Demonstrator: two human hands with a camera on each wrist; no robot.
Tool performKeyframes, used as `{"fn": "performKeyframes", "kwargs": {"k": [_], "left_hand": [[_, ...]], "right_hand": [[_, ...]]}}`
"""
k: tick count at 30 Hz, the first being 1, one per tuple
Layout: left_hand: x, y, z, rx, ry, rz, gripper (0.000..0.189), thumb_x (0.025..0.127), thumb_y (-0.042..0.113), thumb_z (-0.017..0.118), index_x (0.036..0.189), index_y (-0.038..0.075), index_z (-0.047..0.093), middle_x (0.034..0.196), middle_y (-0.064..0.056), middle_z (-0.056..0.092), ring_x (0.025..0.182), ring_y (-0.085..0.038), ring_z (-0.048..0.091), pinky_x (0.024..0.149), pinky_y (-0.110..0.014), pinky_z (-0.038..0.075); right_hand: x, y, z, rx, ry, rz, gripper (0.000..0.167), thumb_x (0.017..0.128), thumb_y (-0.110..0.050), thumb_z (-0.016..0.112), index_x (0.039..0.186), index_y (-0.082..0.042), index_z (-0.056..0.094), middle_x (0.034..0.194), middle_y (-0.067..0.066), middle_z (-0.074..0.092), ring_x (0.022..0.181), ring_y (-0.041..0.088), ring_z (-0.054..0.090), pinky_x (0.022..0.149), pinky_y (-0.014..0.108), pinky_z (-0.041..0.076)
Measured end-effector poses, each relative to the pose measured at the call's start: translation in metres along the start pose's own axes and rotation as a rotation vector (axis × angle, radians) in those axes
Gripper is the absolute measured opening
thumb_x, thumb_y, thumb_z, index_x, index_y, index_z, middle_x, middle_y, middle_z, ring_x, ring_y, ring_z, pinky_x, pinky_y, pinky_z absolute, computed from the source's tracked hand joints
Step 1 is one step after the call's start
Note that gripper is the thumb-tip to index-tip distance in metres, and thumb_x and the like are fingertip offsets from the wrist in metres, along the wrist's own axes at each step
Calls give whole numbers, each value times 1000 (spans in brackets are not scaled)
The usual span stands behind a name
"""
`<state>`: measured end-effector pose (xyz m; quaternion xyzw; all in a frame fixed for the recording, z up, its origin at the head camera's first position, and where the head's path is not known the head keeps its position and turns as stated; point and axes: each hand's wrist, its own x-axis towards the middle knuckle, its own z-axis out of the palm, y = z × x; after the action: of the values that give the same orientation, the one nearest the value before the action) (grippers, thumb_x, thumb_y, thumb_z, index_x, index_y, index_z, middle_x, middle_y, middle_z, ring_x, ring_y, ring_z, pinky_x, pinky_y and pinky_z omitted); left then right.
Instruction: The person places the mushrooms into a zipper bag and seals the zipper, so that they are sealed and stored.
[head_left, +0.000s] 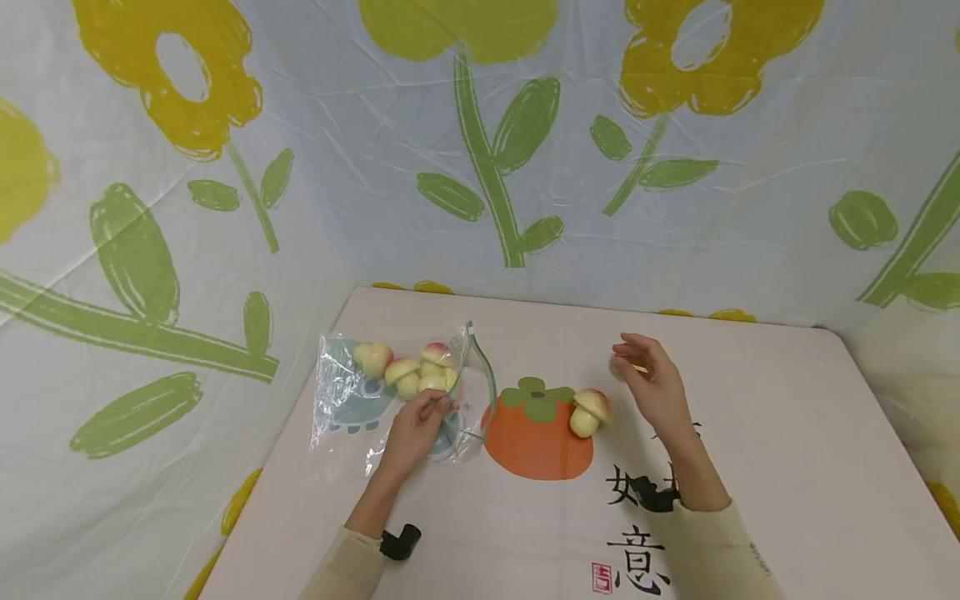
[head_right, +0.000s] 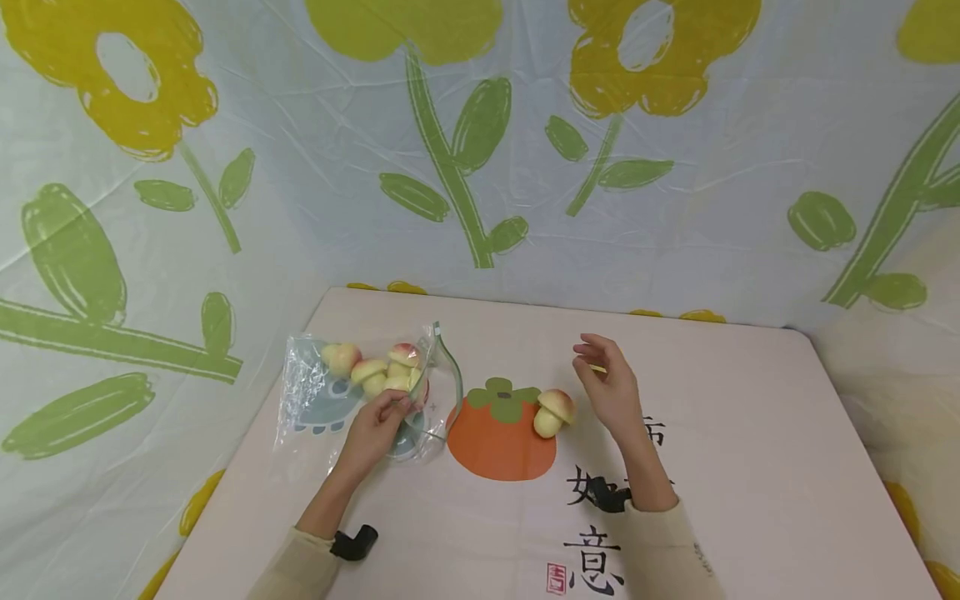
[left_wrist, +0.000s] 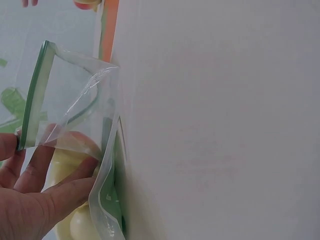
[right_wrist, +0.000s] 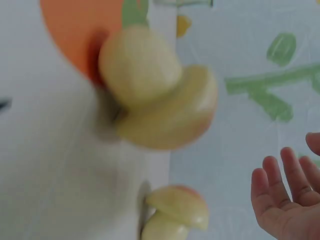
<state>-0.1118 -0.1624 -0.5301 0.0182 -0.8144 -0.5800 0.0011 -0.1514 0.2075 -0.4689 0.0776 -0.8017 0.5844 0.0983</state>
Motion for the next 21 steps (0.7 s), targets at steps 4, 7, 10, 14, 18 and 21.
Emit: {"fn": "performKeyframes", "kwargs": {"k": [4, 7, 10, 14, 18, 21], "left_hand": [[0, 1, -1, 5, -8, 4, 20, 102, 33, 60, 108, 17, 69, 102, 4, 75, 114, -17, 63, 99, -49, 42], [0, 2, -1, 10, -11, 2, 20, 102, 33, 60, 109, 17, 69, 103, 5, 75, 114, -18, 62, 99, -49, 42], [0, 2, -1, 22, -10, 5, 19, 102, 33, 59, 109, 17, 69, 103, 5, 75, 114, -18, 63, 97, -49, 43], [1, 1, -1, 18, -10, 3, 19, 102, 32, 60, 108, 17, 69, 102, 5, 75, 114, -18, 63, 98, -49, 43], [1, 0, 0, 16, -11, -2, 20, 102, 33, 60, 108, 17, 69, 103, 5, 75, 115, -18, 62, 99, -49, 42], [1, -1, 0, 24, -8, -3, 21, 102, 35, 60, 109, 17, 69, 103, 5, 75, 115, -18, 62, 99, -49, 42]], "right_hand": [[7, 17, -17, -30, 78, 8, 40, 100, 0, 58, 139, 5, 48, 122, 24, 62, 106, 7, 57, 85, 14, 44], [11, 28, -29, -60, 109, 50, 41, 101, -5, 58, 140, 2, 48, 125, 26, 60, 105, 4, 56, 83, 14, 43], [15, 37, -37, -73, 129, 83, 41, 101, -9, 60, 140, -2, 49, 125, 24, 61, 103, 2, 55, 83, 15, 43], [18, 47, -43, -60, 155, 112, 40, 101, -11, 62, 139, -5, 51, 122, 19, 63, 103, 2, 56, 83, 16, 42], [20, 56, -46, -46, 161, 145, 40, 100, -12, 62, 138, -4, 51, 121, 14, 63, 103, 2, 56, 84, 16, 42], [22, 61, -48, -47, 157, 168, 42, 100, -11, 62, 139, 0, 49, 124, 19, 61, 102, 2, 54, 84, 17, 42]]}}
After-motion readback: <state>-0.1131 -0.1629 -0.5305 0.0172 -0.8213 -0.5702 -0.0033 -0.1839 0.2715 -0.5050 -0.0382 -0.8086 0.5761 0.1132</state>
